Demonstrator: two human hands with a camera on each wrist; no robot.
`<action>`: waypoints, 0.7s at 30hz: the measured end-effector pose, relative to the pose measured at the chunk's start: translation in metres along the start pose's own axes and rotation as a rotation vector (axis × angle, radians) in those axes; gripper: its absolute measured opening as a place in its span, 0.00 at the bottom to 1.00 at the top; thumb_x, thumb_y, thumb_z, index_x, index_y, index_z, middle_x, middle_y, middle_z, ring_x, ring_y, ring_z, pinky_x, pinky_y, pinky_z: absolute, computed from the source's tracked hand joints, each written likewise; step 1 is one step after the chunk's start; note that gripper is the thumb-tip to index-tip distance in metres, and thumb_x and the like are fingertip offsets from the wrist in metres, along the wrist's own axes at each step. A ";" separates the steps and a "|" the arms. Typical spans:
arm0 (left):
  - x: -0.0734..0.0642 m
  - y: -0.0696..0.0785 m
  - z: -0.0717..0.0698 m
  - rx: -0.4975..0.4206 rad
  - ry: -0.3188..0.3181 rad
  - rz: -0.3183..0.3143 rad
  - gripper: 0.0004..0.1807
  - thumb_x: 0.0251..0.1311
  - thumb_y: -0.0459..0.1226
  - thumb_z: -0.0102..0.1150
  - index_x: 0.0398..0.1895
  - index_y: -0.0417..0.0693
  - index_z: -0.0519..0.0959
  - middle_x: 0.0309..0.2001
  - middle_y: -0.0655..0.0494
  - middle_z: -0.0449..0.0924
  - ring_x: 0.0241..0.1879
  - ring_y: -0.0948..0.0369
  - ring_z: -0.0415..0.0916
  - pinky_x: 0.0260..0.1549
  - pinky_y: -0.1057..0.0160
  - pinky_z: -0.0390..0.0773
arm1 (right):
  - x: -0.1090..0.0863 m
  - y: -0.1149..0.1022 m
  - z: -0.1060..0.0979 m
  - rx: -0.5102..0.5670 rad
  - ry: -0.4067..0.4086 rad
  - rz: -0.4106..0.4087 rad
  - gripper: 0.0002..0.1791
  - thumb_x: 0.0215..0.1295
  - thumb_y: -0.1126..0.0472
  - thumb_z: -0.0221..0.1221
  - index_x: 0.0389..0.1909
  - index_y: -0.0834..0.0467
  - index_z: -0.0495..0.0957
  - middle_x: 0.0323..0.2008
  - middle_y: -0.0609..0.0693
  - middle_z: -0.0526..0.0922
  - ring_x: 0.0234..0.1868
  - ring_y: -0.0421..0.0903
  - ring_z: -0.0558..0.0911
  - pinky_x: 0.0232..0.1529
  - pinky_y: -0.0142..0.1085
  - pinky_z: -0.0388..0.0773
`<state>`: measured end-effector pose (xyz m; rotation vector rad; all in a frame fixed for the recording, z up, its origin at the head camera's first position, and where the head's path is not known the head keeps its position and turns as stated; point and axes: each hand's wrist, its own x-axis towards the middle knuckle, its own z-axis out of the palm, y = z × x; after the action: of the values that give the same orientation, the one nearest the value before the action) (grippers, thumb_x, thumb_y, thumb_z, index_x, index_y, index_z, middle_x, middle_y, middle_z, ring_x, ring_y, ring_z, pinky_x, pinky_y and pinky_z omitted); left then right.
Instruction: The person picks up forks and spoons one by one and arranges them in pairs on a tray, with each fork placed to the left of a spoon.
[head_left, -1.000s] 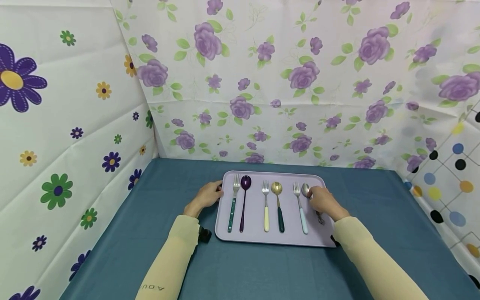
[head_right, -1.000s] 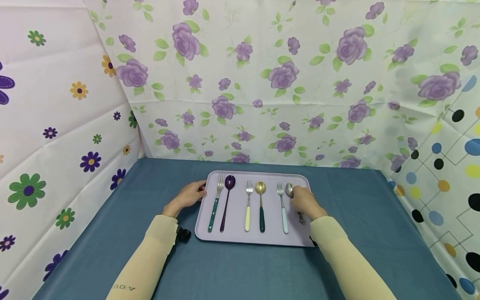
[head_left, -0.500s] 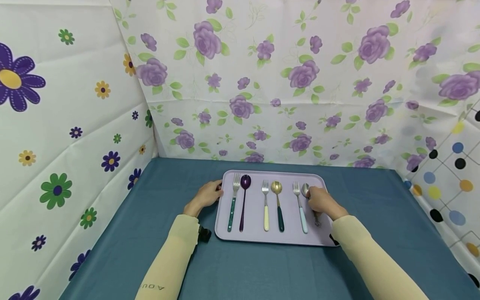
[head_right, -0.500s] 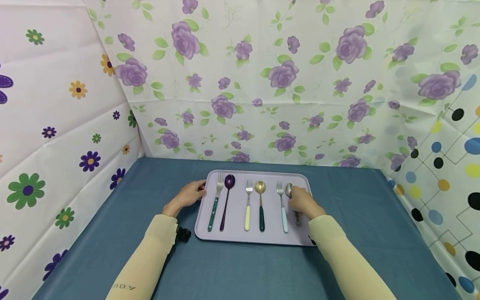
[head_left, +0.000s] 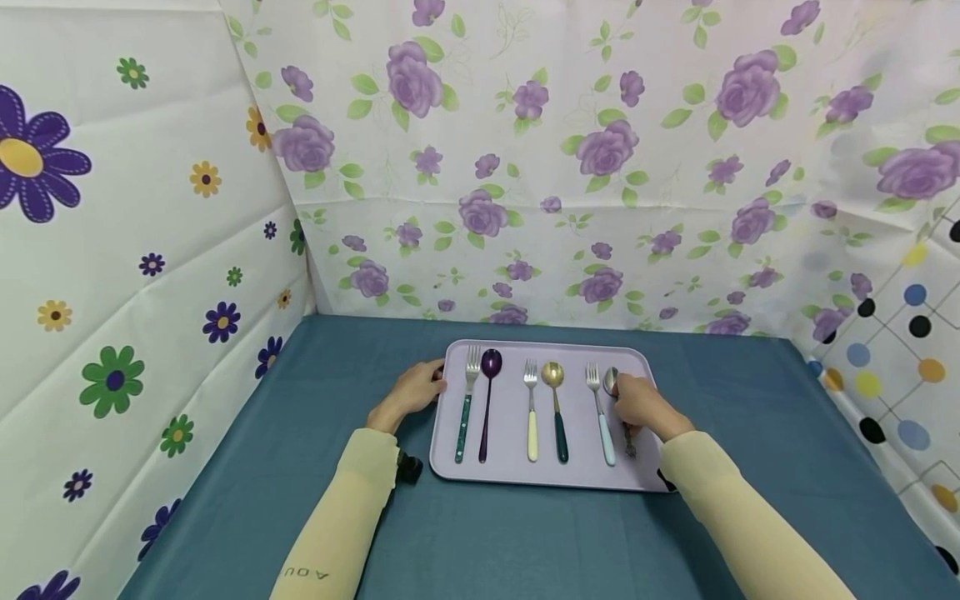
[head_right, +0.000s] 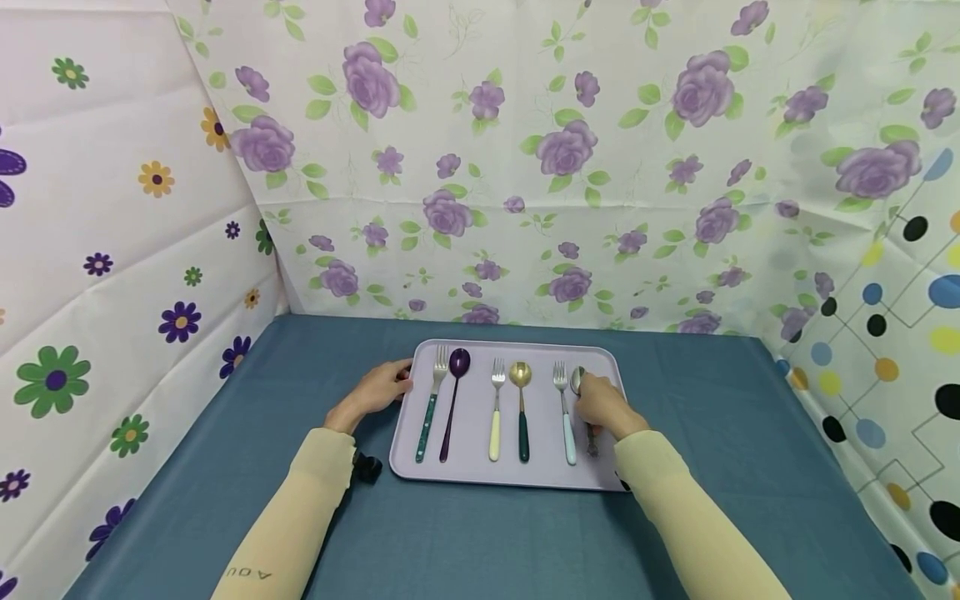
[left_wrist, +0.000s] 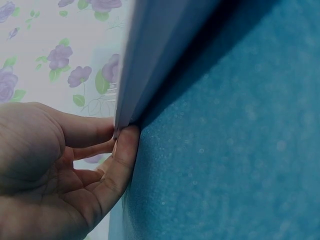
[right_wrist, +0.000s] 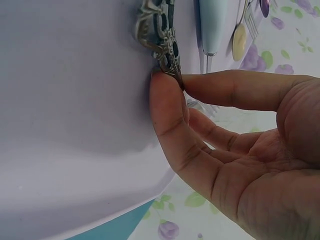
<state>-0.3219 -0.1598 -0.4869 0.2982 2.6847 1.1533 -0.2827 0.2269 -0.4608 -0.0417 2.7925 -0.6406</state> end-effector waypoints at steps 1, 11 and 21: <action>0.000 0.000 0.000 0.001 -0.001 0.000 0.26 0.77 0.31 0.52 0.75 0.33 0.67 0.47 0.44 0.81 0.43 0.54 0.82 0.45 0.53 0.82 | 0.000 0.000 0.000 -0.001 0.001 0.001 0.14 0.67 0.76 0.52 0.52 0.77 0.73 0.27 0.60 0.78 0.19 0.49 0.82 0.22 0.38 0.82; 0.000 0.000 0.000 0.009 -0.009 -0.019 0.28 0.78 0.33 0.52 0.77 0.34 0.65 0.51 0.43 0.80 0.45 0.53 0.83 0.47 0.52 0.82 | 0.001 -0.001 0.001 -0.008 0.003 0.000 0.12 0.66 0.76 0.51 0.49 0.76 0.72 0.25 0.59 0.78 0.17 0.48 0.82 0.21 0.39 0.82; 0.001 -0.001 -0.001 0.014 -0.016 -0.014 0.28 0.78 0.33 0.51 0.78 0.33 0.64 0.53 0.42 0.81 0.47 0.52 0.83 0.49 0.51 0.81 | 0.002 -0.001 0.001 -0.030 -0.006 0.007 0.13 0.65 0.76 0.52 0.49 0.77 0.73 0.27 0.60 0.79 0.18 0.47 0.82 0.21 0.37 0.82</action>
<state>-0.3227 -0.1607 -0.4874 0.2888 2.6780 1.1234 -0.2845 0.2256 -0.4621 -0.0399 2.7955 -0.5957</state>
